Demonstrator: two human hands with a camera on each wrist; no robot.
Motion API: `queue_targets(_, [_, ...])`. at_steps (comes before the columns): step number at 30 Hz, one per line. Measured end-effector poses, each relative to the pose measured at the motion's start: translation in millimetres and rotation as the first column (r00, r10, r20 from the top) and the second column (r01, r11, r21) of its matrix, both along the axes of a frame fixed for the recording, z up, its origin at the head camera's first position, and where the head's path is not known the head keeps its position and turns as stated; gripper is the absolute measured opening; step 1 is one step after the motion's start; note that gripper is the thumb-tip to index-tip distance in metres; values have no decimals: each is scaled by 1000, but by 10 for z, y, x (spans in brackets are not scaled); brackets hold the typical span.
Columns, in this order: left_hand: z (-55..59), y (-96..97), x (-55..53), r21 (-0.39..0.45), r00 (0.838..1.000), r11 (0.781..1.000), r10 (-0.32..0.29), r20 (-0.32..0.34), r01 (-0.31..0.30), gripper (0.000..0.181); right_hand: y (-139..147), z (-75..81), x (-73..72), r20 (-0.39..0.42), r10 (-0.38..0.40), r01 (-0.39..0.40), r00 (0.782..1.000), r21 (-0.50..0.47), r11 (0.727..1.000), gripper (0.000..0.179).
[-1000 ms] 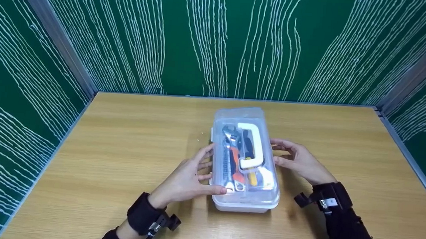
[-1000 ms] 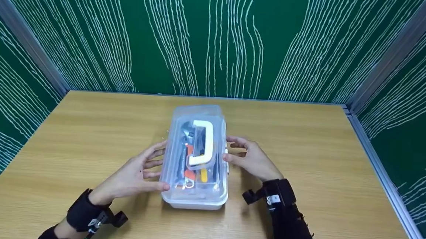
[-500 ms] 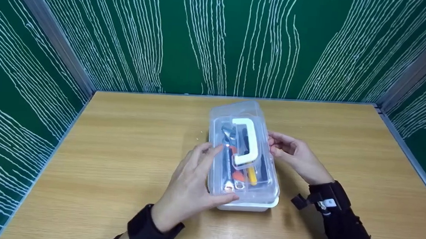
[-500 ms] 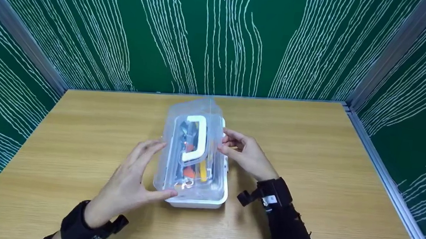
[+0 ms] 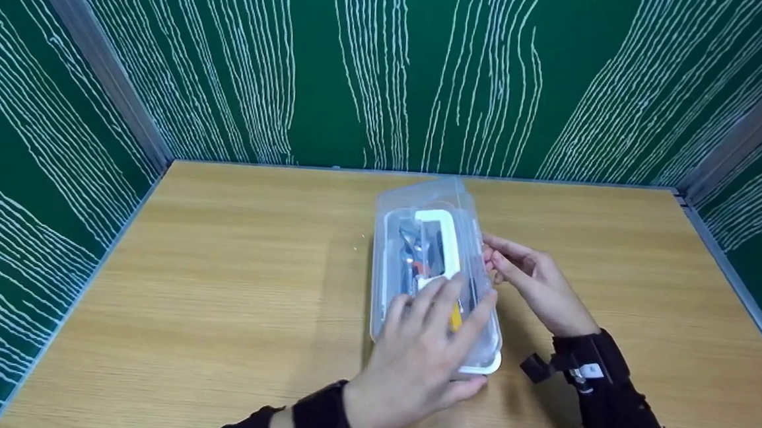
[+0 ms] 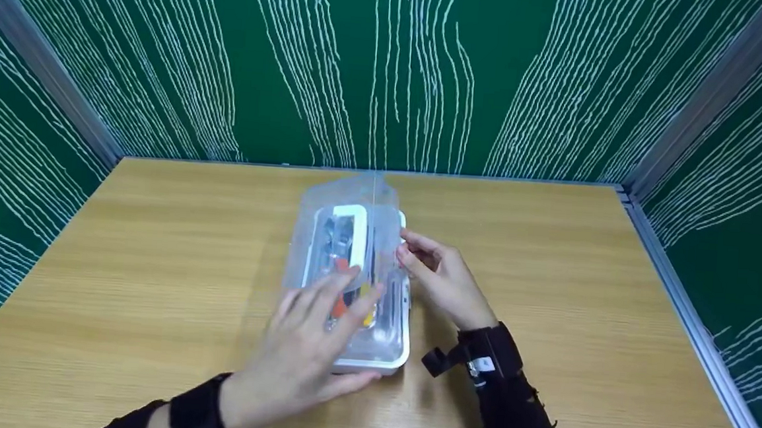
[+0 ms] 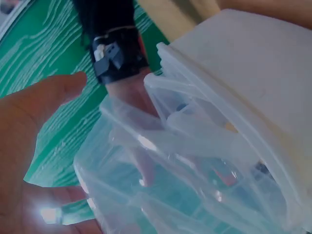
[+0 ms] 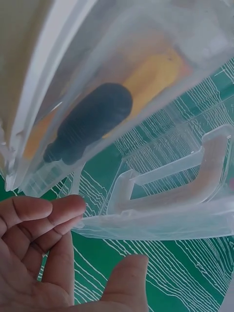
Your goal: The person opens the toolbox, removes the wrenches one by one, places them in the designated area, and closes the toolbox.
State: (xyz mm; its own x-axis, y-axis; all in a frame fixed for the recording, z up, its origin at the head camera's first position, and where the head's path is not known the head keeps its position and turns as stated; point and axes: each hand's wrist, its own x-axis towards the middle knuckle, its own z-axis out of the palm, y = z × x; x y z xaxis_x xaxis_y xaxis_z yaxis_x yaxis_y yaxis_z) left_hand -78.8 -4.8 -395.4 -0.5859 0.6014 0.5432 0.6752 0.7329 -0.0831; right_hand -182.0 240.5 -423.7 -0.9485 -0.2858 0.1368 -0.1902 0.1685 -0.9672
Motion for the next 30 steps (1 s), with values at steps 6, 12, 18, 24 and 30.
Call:
queue_targets(6, [-56, 138, -71, -76, 989, 995, 57, -133, -68, 96, -12, -1, 9, -10, -18, 18, 1000, 14, 1000, 45])
queue_targets(12, [-62, 171, -124, -80, 981, 992, 81, -176, -96, 89, -3, -4, 1, -1, -29, 29, 1000, 24, 999, 46])
queue_targets(18, [-43, 162, -146, -57, 983, 995, 68, -173, -79, 80, 31, -69, -48, 32, -84, 82, 996, 51, 995, 45])
queue_targets(24, [-23, 128, -153, -21, 987, 998, 49, -153, -53, 74, 62, -226, -117, 90, -159, 145, 983, 141, 979, 49])
queue_targets(30, [-2, 76, -148, 19, 993, 1000, 26, -112, -24, 74, 80, -334, -153, 156, -123, 95, 980, 175, 980, 52])
